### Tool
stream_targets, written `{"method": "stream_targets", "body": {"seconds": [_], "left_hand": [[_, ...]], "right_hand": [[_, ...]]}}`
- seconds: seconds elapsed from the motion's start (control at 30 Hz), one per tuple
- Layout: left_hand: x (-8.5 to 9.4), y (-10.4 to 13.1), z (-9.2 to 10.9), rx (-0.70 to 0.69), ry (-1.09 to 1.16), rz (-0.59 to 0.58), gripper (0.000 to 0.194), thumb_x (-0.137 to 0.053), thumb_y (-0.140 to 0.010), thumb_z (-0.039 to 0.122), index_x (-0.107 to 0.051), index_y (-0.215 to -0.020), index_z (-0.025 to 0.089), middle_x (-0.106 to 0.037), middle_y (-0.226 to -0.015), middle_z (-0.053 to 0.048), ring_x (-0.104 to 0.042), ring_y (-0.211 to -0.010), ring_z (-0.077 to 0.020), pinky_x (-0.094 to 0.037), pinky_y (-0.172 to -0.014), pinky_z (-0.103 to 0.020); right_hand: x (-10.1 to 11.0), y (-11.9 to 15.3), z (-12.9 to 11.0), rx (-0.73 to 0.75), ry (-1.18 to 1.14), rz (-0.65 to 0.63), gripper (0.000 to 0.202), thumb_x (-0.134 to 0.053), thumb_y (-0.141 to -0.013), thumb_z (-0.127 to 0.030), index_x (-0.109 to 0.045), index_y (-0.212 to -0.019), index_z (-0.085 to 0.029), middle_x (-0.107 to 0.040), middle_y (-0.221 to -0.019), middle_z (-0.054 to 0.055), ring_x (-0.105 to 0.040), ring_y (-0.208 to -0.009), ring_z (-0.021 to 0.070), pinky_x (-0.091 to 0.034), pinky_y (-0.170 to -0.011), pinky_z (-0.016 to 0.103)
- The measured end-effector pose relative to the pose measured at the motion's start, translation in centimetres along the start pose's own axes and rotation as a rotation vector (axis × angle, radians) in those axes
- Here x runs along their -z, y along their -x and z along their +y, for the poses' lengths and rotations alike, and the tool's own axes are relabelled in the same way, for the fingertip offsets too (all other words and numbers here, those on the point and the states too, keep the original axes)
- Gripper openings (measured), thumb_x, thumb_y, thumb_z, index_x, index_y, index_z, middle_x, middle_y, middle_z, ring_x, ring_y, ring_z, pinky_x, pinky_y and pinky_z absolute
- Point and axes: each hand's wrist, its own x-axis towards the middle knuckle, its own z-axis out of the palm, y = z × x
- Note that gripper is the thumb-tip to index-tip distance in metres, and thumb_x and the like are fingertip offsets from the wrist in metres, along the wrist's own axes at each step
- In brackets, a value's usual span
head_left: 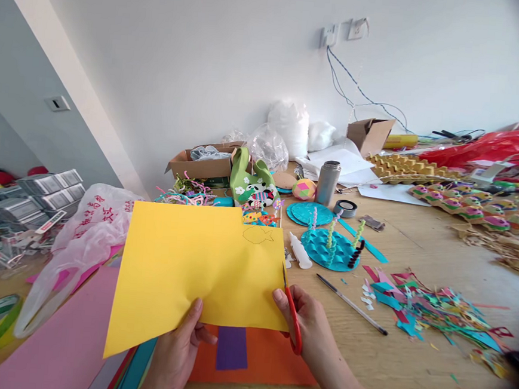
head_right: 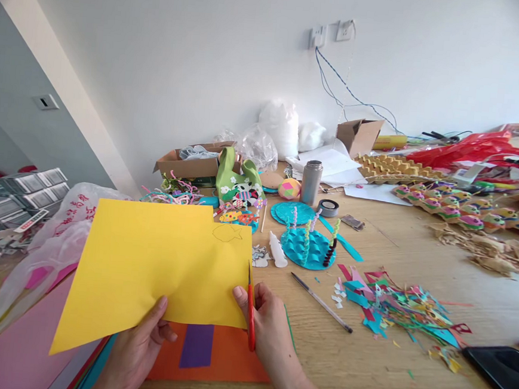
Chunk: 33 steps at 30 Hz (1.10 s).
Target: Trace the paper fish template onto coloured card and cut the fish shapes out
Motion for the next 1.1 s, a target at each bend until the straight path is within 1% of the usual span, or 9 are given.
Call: {"method": "stream_targets", "body": {"seconds": [0.13,0.3,0.5,0.7,0.9,1.0,1.1], "left_hand": [[0.0,0.0,0.1,-0.009,0.009,-0.015,0.063,-0.089,-0.051,0.026,-0.064,-0.109,0.028,-0.069,-0.092,0.004,-0.061,-0.057,-0.0115,-0.05,-0.04,-0.023],[0.1,-0.1,-0.1,0.005,0.012,-0.007,0.061,-0.089,-0.051,0.026,-0.064,-0.107,0.029,-0.069,-0.087,0.005,-0.059,-0.053,-0.0111,-0.05,-0.039,-0.024],[0.0,0.0,0.0,0.001,0.002,-0.025,0.06,-0.089,-0.051,0.026,-0.065,-0.106,0.029,-0.07,-0.091,0.004,-0.061,-0.059,-0.0131,-0.051,-0.039,-0.023],[-0.2,-0.1,0.0,-0.003,0.011,-0.009,0.062,-0.09,-0.049,0.026,-0.065,-0.105,0.028,-0.069,-0.087,0.004,-0.06,-0.056,-0.0126,-0.05,-0.038,-0.024],[-0.1,0.0,-0.1,0.0,0.01,-0.007,0.062,-0.089,-0.051,0.025,-0.065,-0.107,0.029,-0.069,-0.091,0.003,-0.06,-0.056,-0.0115,-0.05,-0.039,-0.022],[-0.1,0.0,-0.1,-0.003,0.007,-0.009,0.062,-0.089,-0.051,0.026,-0.065,-0.107,0.028,-0.07,-0.091,0.002,-0.06,-0.056,-0.012,-0.051,-0.039,-0.023],[0.0,0.0,-0.1,-0.005,0.005,-0.008,0.062,-0.089,-0.05,0.026,-0.065,-0.107,0.029,-0.07,-0.092,0.004,-0.061,-0.057,-0.0131,-0.051,-0.038,-0.024]], "right_hand": [[0.0,0.1,-0.1,-0.017,-0.005,0.004,0.054,-0.05,-0.076,-0.073,-0.042,-0.067,-0.02,-0.036,-0.054,-0.006,-0.037,-0.047,0.0089,-0.029,-0.04,0.021],[-0.1,0.0,-0.2,-0.022,0.003,0.01,0.053,-0.051,-0.076,-0.072,-0.043,-0.068,-0.02,-0.038,-0.054,-0.006,-0.039,-0.046,0.009,-0.032,-0.039,0.021],[-0.1,0.2,-0.5,-0.051,-0.021,0.02,0.053,-0.054,-0.074,-0.071,-0.045,-0.067,-0.019,-0.04,-0.053,-0.005,-0.039,-0.045,0.0086,-0.033,-0.037,0.02],[-0.2,0.3,-0.1,-0.059,-0.056,0.01,0.052,-0.054,-0.076,-0.07,-0.046,-0.069,-0.019,-0.041,-0.054,-0.005,-0.038,-0.044,0.0078,-0.035,-0.036,0.019],[-0.3,0.3,0.1,-0.079,-0.069,0.015,0.051,-0.055,-0.076,-0.069,-0.043,-0.068,-0.019,-0.041,-0.055,-0.005,-0.041,-0.045,0.008,-0.038,-0.035,0.018],[-0.3,0.3,-0.3,-0.122,-0.075,0.013,0.051,-0.057,-0.073,-0.069,-0.042,-0.067,-0.02,-0.038,-0.055,-0.006,-0.041,-0.044,0.0078,-0.04,-0.036,0.019],[-0.4,0.4,-0.9,-0.181,-0.115,0.026,0.053,-0.06,-0.067,-0.07,-0.039,-0.065,-0.021,-0.035,-0.053,-0.008,-0.039,-0.041,0.0071,-0.04,-0.033,0.019]]}}
